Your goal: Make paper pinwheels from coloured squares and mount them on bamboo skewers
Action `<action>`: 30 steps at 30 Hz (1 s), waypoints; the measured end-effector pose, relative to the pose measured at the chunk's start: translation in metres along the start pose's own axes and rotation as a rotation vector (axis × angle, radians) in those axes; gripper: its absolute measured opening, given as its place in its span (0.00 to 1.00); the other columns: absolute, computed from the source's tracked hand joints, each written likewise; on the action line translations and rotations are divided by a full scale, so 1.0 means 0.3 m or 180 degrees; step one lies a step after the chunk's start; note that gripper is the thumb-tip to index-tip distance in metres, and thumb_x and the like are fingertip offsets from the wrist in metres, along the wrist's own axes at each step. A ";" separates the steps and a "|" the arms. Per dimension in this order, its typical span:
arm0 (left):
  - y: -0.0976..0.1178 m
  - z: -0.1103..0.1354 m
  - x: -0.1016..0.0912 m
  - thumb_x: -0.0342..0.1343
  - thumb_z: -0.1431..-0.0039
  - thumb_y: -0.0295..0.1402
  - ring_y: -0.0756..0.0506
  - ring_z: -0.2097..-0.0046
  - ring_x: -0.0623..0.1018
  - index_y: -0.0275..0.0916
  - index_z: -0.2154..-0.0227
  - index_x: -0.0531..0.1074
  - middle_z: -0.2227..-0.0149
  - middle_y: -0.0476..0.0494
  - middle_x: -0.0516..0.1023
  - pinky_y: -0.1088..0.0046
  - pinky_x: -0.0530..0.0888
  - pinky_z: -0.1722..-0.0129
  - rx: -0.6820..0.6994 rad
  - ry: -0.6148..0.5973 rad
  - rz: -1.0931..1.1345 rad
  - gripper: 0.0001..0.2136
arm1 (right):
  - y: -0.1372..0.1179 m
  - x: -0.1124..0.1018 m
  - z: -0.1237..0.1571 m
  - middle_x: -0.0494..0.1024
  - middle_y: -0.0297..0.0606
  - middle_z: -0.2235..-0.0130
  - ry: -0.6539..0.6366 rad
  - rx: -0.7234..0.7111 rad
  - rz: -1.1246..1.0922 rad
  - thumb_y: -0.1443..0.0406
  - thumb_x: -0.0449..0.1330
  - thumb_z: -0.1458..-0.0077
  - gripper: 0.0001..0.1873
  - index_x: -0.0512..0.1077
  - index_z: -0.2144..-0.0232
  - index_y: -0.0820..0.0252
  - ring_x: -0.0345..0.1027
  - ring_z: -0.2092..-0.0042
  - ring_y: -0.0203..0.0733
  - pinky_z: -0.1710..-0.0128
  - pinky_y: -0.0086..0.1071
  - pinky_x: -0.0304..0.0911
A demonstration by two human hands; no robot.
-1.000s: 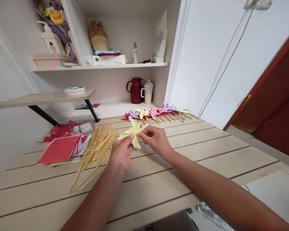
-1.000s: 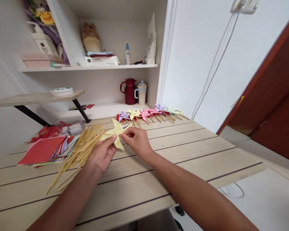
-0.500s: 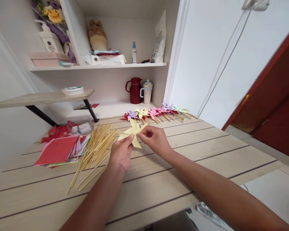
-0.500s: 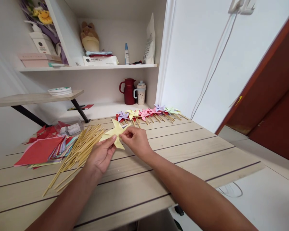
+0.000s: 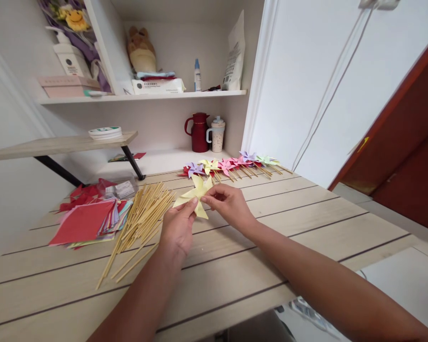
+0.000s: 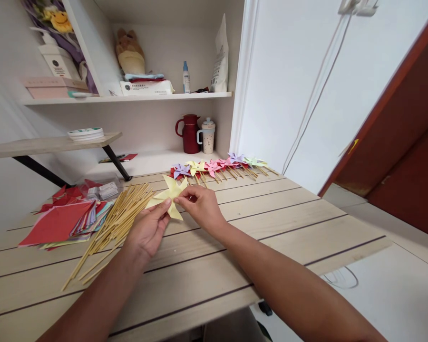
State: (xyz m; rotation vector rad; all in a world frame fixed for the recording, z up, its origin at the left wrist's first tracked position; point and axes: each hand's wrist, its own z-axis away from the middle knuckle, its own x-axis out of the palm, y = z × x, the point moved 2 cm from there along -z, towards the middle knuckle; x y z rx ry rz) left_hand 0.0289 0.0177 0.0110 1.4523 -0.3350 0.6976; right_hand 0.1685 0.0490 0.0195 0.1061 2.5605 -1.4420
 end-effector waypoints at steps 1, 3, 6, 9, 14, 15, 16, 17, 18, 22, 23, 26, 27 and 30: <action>-0.001 -0.002 -0.001 0.66 0.48 0.19 0.46 0.60 0.84 0.29 0.69 0.81 0.65 0.36 0.85 0.72 0.78 0.51 0.0007 0.0004 0.0001 0.03 | -0.004 0.000 0.001 0.74 0.32 0.75 -0.0004 0.0060 -0.0118 0.60 0.68 0.48 0.11 0.74 0.77 0.58 0.67 0.73 0.36 0.73 0.30 0.65; -0.003 -0.004 -0.003 0.68 0.50 0.20 0.45 0.57 0.84 0.29 0.69 0.81 0.63 0.35 0.85 0.70 0.77 0.49 0.0017 -0.0001 -0.0002 0.05 | -0.010 -0.001 0.001 0.73 0.31 0.76 0.0001 0.0205 -0.0372 0.59 0.68 0.48 0.12 0.74 0.77 0.59 0.67 0.74 0.35 0.73 0.30 0.65; -0.004 -0.005 -0.004 0.70 0.53 0.21 0.42 0.54 0.84 0.29 0.68 0.81 0.61 0.33 0.85 0.68 0.76 0.46 0.0021 -0.0031 -0.0001 0.08 | -0.014 -0.003 0.000 0.72 0.30 0.76 0.0007 0.0317 -0.0468 0.58 0.68 0.49 0.13 0.73 0.77 0.59 0.67 0.74 0.35 0.73 0.29 0.65; -0.003 -0.002 -0.003 0.71 0.54 0.21 0.42 0.54 0.84 0.29 0.69 0.81 0.62 0.33 0.85 0.67 0.76 0.46 0.0013 -0.0034 -0.0007 0.08 | -0.015 -0.006 -0.001 0.73 0.31 0.76 0.0042 0.0217 -0.0207 0.59 0.68 0.49 0.13 0.72 0.78 0.59 0.67 0.74 0.35 0.73 0.30 0.64; -0.001 0.002 0.002 0.68 0.51 0.19 0.43 0.55 0.84 0.30 0.69 0.81 0.64 0.35 0.85 0.67 0.77 0.46 0.0003 0.0029 -0.0001 0.05 | -0.015 -0.008 0.002 0.75 0.33 0.75 0.0096 -0.0010 0.0173 0.60 0.68 0.48 0.12 0.72 0.78 0.58 0.67 0.72 0.37 0.72 0.30 0.63; 0.000 0.003 0.002 0.68 0.51 0.19 0.43 0.56 0.84 0.30 0.69 0.81 0.64 0.36 0.85 0.67 0.77 0.46 -0.0006 0.0054 0.0008 0.05 | -0.016 -0.009 0.003 0.75 0.34 0.75 0.0109 -0.0045 0.0200 0.60 0.68 0.48 0.12 0.73 0.78 0.58 0.67 0.72 0.37 0.72 0.31 0.63; 0.000 0.003 0.002 0.68 0.51 0.19 0.44 0.56 0.84 0.30 0.70 0.81 0.65 0.36 0.85 0.67 0.77 0.47 -0.0016 0.0081 0.0015 0.05 | -0.016 -0.010 0.005 0.75 0.34 0.74 0.0127 -0.0074 0.0216 0.60 0.68 0.48 0.12 0.73 0.78 0.58 0.68 0.72 0.37 0.72 0.31 0.64; 0.001 0.003 0.001 0.68 0.50 0.18 0.44 0.57 0.84 0.30 0.70 0.81 0.65 0.36 0.85 0.67 0.78 0.48 -0.0022 0.0106 0.0024 0.05 | -0.017 -0.011 0.006 0.75 0.34 0.74 0.0149 -0.0095 0.0221 0.60 0.68 0.48 0.12 0.73 0.78 0.58 0.68 0.71 0.38 0.71 0.31 0.64; 0.001 0.004 0.001 0.67 0.50 0.18 0.45 0.58 0.84 0.30 0.70 0.80 0.65 0.35 0.85 0.68 0.78 0.48 -0.0026 0.0122 0.0037 0.05 | -0.017 -0.012 0.007 0.75 0.34 0.74 0.0171 -0.0107 0.0218 0.60 0.68 0.47 0.12 0.73 0.77 0.58 0.68 0.71 0.38 0.71 0.31 0.65; 0.002 0.005 0.003 0.67 0.49 0.18 0.45 0.59 0.84 0.29 0.70 0.81 0.64 0.35 0.85 0.69 0.77 0.48 -0.0024 0.0099 0.0082 0.04 | -0.018 -0.011 0.007 0.75 0.34 0.74 0.0127 -0.0128 0.0259 0.61 0.68 0.47 0.12 0.73 0.78 0.58 0.68 0.71 0.38 0.71 0.32 0.64; 0.001 0.005 0.003 0.67 0.50 0.18 0.45 0.59 0.84 0.30 0.70 0.81 0.64 0.36 0.85 0.69 0.77 0.48 -0.0027 0.0093 0.0076 0.05 | -0.017 -0.010 0.006 0.75 0.34 0.74 0.0101 -0.0133 0.0284 0.61 0.68 0.47 0.12 0.73 0.78 0.58 0.68 0.71 0.38 0.71 0.32 0.64; 0.000 0.006 0.004 0.68 0.51 0.18 0.45 0.60 0.84 0.31 0.71 0.80 0.67 0.38 0.85 0.68 0.78 0.49 -0.0018 0.0116 0.0037 0.05 | -0.011 -0.008 0.004 0.75 0.34 0.73 0.0055 -0.0141 0.0338 0.62 0.68 0.47 0.11 0.74 0.77 0.58 0.68 0.71 0.38 0.71 0.32 0.64; -0.001 0.006 0.003 0.68 0.51 0.19 0.46 0.61 0.84 0.31 0.71 0.80 0.67 0.38 0.85 0.68 0.78 0.49 -0.0015 0.0120 0.0025 0.05 | -0.009 -0.008 0.003 0.76 0.35 0.73 0.0043 -0.0148 0.0345 0.62 0.68 0.47 0.11 0.74 0.77 0.58 0.68 0.71 0.38 0.71 0.32 0.64; -0.002 0.008 0.003 0.67 0.50 0.18 0.46 0.61 0.84 0.31 0.71 0.80 0.66 0.37 0.85 0.70 0.78 0.51 -0.0031 0.0108 0.0018 0.04 | -0.003 -0.006 0.003 0.76 0.35 0.73 0.0001 -0.0175 0.0354 0.61 0.68 0.47 0.11 0.75 0.77 0.58 0.68 0.71 0.38 0.71 0.32 0.65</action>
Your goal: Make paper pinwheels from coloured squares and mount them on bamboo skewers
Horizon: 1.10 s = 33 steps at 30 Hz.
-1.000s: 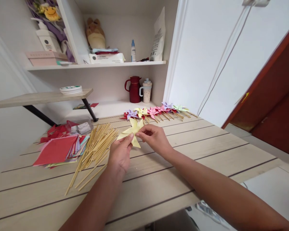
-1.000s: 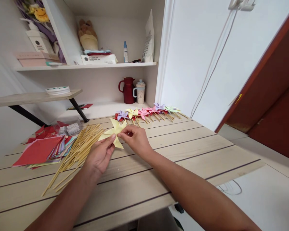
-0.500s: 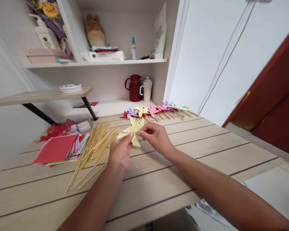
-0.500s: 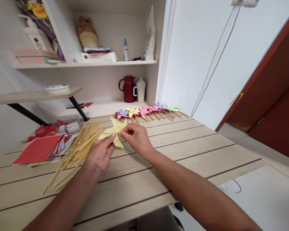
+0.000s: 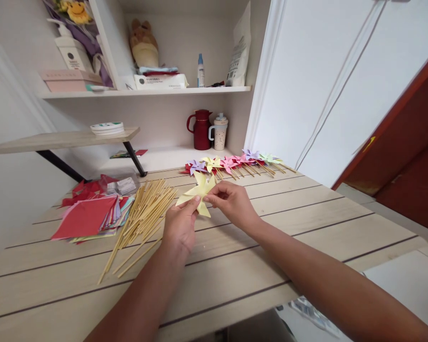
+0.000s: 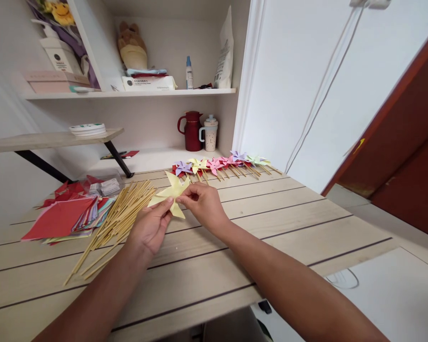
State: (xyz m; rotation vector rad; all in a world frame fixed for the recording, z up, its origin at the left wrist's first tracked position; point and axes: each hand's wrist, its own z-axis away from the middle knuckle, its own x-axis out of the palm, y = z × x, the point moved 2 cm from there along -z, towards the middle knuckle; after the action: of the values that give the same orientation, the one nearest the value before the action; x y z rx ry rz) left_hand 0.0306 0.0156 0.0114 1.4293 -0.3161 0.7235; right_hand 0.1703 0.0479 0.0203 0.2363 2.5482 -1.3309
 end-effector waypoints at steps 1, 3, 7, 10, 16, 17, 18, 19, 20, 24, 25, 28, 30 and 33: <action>0.000 0.001 0.000 0.67 0.50 0.18 0.46 0.61 0.84 0.30 0.70 0.80 0.65 0.36 0.85 0.70 0.78 0.51 -0.0009 -0.0005 0.0003 0.04 | 0.001 0.000 0.000 0.76 0.35 0.73 -0.0008 -0.0004 0.0005 0.61 0.69 0.47 0.11 0.75 0.77 0.58 0.69 0.71 0.38 0.71 0.32 0.65; 0.000 0.003 0.000 0.67 0.50 0.18 0.46 0.61 0.84 0.30 0.70 0.81 0.65 0.36 0.85 0.69 0.78 0.50 -0.0022 0.0006 0.0015 0.05 | 0.000 0.000 -0.001 0.76 0.35 0.73 -0.0013 -0.0008 0.0034 0.61 0.69 0.47 0.11 0.75 0.77 0.58 0.69 0.70 0.39 0.71 0.32 0.65; -0.002 0.004 0.001 0.67 0.50 0.18 0.45 0.60 0.84 0.30 0.70 0.80 0.67 0.37 0.85 0.68 0.79 0.50 -0.0062 0.0039 0.0021 0.05 | -0.004 -0.004 -0.002 0.77 0.35 0.73 0.0008 -0.0050 0.0155 0.62 0.69 0.47 0.10 0.75 0.77 0.58 0.69 0.70 0.39 0.70 0.33 0.65; -0.004 0.004 0.003 0.68 0.51 0.18 0.43 0.58 0.85 0.31 0.68 0.80 0.65 0.36 0.85 0.67 0.79 0.49 -0.0098 0.0005 0.0072 0.07 | -0.008 -0.009 -0.004 0.77 0.35 0.73 0.0008 -0.0089 0.0295 0.63 0.68 0.46 0.10 0.75 0.77 0.58 0.69 0.70 0.39 0.70 0.32 0.64; -0.001 0.010 0.010 0.68 0.51 0.17 0.43 0.57 0.85 0.32 0.68 0.80 0.64 0.37 0.85 0.65 0.79 0.47 -0.0052 0.0092 -0.0003 0.08 | -0.021 -0.013 -0.005 0.76 0.34 0.73 0.0046 -0.0162 0.0512 0.66 0.68 0.46 0.10 0.75 0.78 0.58 0.67 0.70 0.37 0.69 0.31 0.60; 0.000 0.012 0.012 0.68 0.50 0.17 0.44 0.58 0.85 0.32 0.69 0.80 0.65 0.37 0.85 0.65 0.79 0.47 -0.0036 0.0123 -0.0029 0.08 | -0.023 -0.014 -0.005 0.76 0.33 0.73 0.0056 -0.0167 0.0513 0.66 0.68 0.46 0.10 0.74 0.78 0.58 0.67 0.70 0.37 0.69 0.31 0.60; 0.001 0.014 0.013 0.67 0.50 0.17 0.45 0.59 0.85 0.32 0.69 0.80 0.65 0.38 0.85 0.66 0.79 0.47 -0.0024 0.0144 -0.0050 0.07 | -0.024 -0.014 -0.006 0.76 0.33 0.73 0.0060 -0.0169 0.0516 0.67 0.68 0.46 0.10 0.74 0.78 0.58 0.67 0.70 0.36 0.69 0.31 0.59; 0.001 0.016 0.014 0.67 0.49 0.16 0.45 0.59 0.85 0.32 0.69 0.79 0.65 0.38 0.85 0.67 0.79 0.47 -0.0017 0.0153 -0.0063 0.07 | -0.025 -0.014 -0.006 0.76 0.33 0.73 0.0059 -0.0170 0.0529 0.67 0.68 0.47 0.10 0.74 0.78 0.58 0.66 0.70 0.36 0.69 0.31 0.59; 0.001 0.016 0.015 0.67 0.49 0.16 0.45 0.60 0.85 0.32 0.70 0.79 0.65 0.38 0.85 0.67 0.79 0.48 -0.0011 0.0151 -0.0067 0.07 | -0.025 -0.015 -0.007 0.76 0.33 0.73 0.0051 -0.0171 0.0555 0.67 0.68 0.47 0.11 0.74 0.78 0.58 0.66 0.71 0.36 0.70 0.31 0.59; -0.003 0.013 0.013 0.68 0.51 0.17 0.44 0.59 0.85 0.33 0.69 0.79 0.66 0.39 0.85 0.64 0.79 0.48 0.0019 0.0103 -0.0015 0.09 | -0.025 -0.017 -0.009 0.75 0.32 0.74 0.0003 -0.0189 0.0694 0.67 0.68 0.47 0.11 0.73 0.79 0.58 0.65 0.71 0.36 0.70 0.30 0.58; -0.004 0.011 0.012 0.69 0.52 0.17 0.43 0.59 0.85 0.34 0.68 0.79 0.66 0.39 0.85 0.64 0.79 0.47 0.0025 0.0083 -0.0009 0.10 | -0.026 -0.017 -0.009 0.74 0.32 0.74 0.0003 -0.0202 0.0714 0.67 0.68 0.47 0.11 0.73 0.79 0.58 0.65 0.71 0.36 0.70 0.30 0.57; -0.007 0.006 0.009 0.71 0.53 0.19 0.42 0.59 0.85 0.33 0.68 0.79 0.66 0.38 0.85 0.62 0.79 0.48 0.0047 -0.0010 -0.0041 0.10 | -0.030 -0.019 -0.010 0.74 0.32 0.75 0.0036 -0.0225 0.0710 0.68 0.68 0.48 0.11 0.73 0.79 0.59 0.65 0.72 0.35 0.70 0.30 0.57; -0.008 0.004 0.008 0.71 0.54 0.20 0.43 0.59 0.85 0.32 0.68 0.79 0.65 0.38 0.85 0.63 0.78 0.48 0.0064 -0.0078 -0.0083 0.10 | -0.032 -0.020 -0.009 0.74 0.32 0.75 0.0061 -0.0216 0.0692 0.69 0.68 0.49 0.10 0.72 0.79 0.58 0.64 0.72 0.35 0.71 0.29 0.57; -0.009 0.002 0.008 0.71 0.54 0.21 0.45 0.61 0.84 0.31 0.70 0.79 0.65 0.36 0.85 0.67 0.78 0.50 0.0066 -0.0090 -0.0153 0.08 | -0.035 -0.018 -0.009 0.74 0.32 0.75 0.0095 -0.0192 0.0728 0.70 0.68 0.49 0.11 0.71 0.79 0.59 0.64 0.72 0.35 0.71 0.29 0.57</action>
State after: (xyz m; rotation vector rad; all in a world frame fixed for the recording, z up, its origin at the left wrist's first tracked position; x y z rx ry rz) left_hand 0.0343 0.0157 0.0110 1.4632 -0.2961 0.6698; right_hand 0.1723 0.0441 0.0316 0.5217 2.4914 -1.1717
